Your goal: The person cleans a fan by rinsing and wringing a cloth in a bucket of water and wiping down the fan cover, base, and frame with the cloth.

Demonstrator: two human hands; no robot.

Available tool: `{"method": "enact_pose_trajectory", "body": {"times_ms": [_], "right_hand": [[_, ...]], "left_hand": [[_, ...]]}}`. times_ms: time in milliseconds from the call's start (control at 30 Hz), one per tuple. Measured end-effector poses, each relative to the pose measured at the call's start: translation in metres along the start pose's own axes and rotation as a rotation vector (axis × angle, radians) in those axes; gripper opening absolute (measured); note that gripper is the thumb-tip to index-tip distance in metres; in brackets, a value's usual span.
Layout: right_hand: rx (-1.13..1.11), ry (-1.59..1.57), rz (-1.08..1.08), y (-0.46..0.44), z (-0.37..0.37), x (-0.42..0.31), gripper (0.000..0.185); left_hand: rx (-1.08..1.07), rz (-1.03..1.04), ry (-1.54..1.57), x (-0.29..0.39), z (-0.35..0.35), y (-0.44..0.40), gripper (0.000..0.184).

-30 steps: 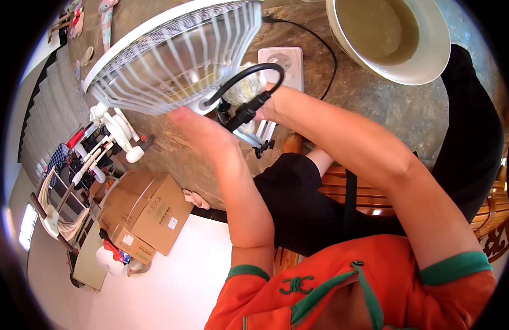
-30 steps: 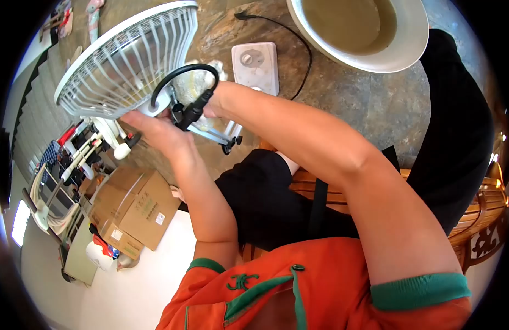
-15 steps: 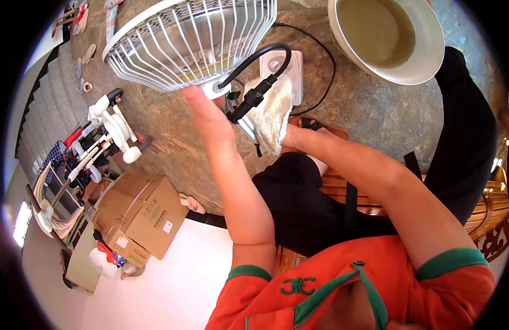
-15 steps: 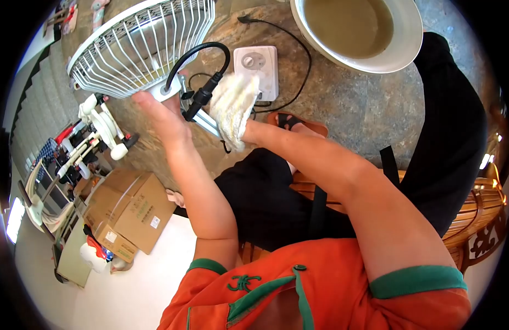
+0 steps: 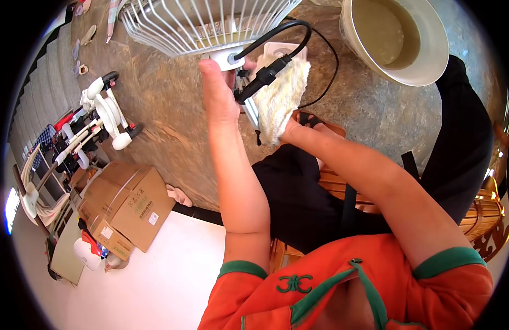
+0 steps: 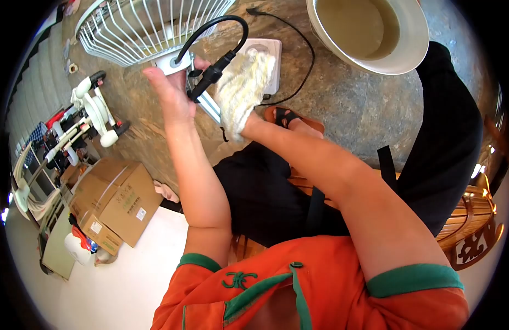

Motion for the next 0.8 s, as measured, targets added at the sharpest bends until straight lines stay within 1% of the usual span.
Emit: {"method": "enact_pose_trajectory", "body": {"times_ms": [67,100,167,200,267,300,333,367,400,433,467,500,567,600,700,733,800], "right_hand": [[-0.018,0.015,-0.045,0.002,0.006,0.003,0.031],[0.004,-0.030,-0.054,0.003,0.004,0.005,0.034],[0.259,-0.454,-0.070,0.011,-0.007,0.020,0.028],[0.057,-0.472,-0.047,0.009,-0.022,0.027,0.027],[0.129,-0.144,-0.072,0.007,-0.015,0.037,0.038],[0.171,-0.063,0.003,0.013,-0.016,0.046,0.044],[0.207,0.016,0.081,0.019,-0.018,0.055,0.049],[0.248,-0.198,0.122,0.027,-0.019,0.064,0.043],[0.280,-0.530,0.179,0.040,-0.013,0.072,0.038],[0.369,-1.208,0.246,0.051,-0.004,0.081,0.032],[0.491,-1.839,0.291,0.058,0.006,0.085,0.027],[0.365,-2.342,0.443,0.066,0.005,0.084,0.025],[0.240,-2.374,0.338,0.067,0.010,0.104,0.027],[0.176,-2.396,0.289,0.068,0.014,0.106,0.028],[0.217,-2.369,0.304,0.066,0.007,0.105,0.027],[0.221,-2.357,0.272,0.071,0.006,0.102,0.026],[0.206,-2.337,0.333,0.075,0.001,0.093,0.025]], "left_hand": [[-0.071,-0.033,0.046,0.000,-0.003,0.002,0.075],[-0.126,-0.059,-0.029,0.002,-0.004,0.004,0.078],[-0.240,-0.105,-0.179,0.009,-0.009,0.008,0.085],[-0.304,-0.120,-0.079,0.012,-0.013,0.009,0.081],[-0.186,-0.255,-0.144,0.013,-0.025,0.021,0.067],[-0.125,-0.323,-0.174,0.014,-0.029,0.028,0.060],[-0.016,-0.388,-0.233,0.009,-0.034,0.035,0.053],[-0.133,-0.460,-0.222,0.003,-0.035,0.038,0.055],[-0.254,-0.532,-0.211,-0.002,-0.038,0.042,0.058],[-0.375,-0.604,-0.201,-0.001,-0.035,0.045,0.060],[-0.418,-0.585,-0.212,0.002,-0.030,0.046,0.056],[-0.397,-0.581,-0.228,0.001,-0.029,0.047,0.055],[-0.357,-0.594,-0.266,-0.015,-0.034,0.060,0.053],[-0.302,-0.604,-0.361,-0.027,-0.037,0.070,0.046],[-0.161,-0.631,-0.428,-0.067,-0.043,0.090,0.039],[-0.132,-0.588,-0.420,-0.074,-0.041,0.090,0.038],[-0.065,-0.501,-0.400,-0.082,-0.038,0.085,0.042]]}}
Point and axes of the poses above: each hand's wrist, its own y-axis away from the middle knuckle, its own z-axis out of the palm, x = y × z, the point moved 3 cm from there along -y, towards the middle knuckle, and after that the axes turned 1 degree about y, right-handed, at the moved point
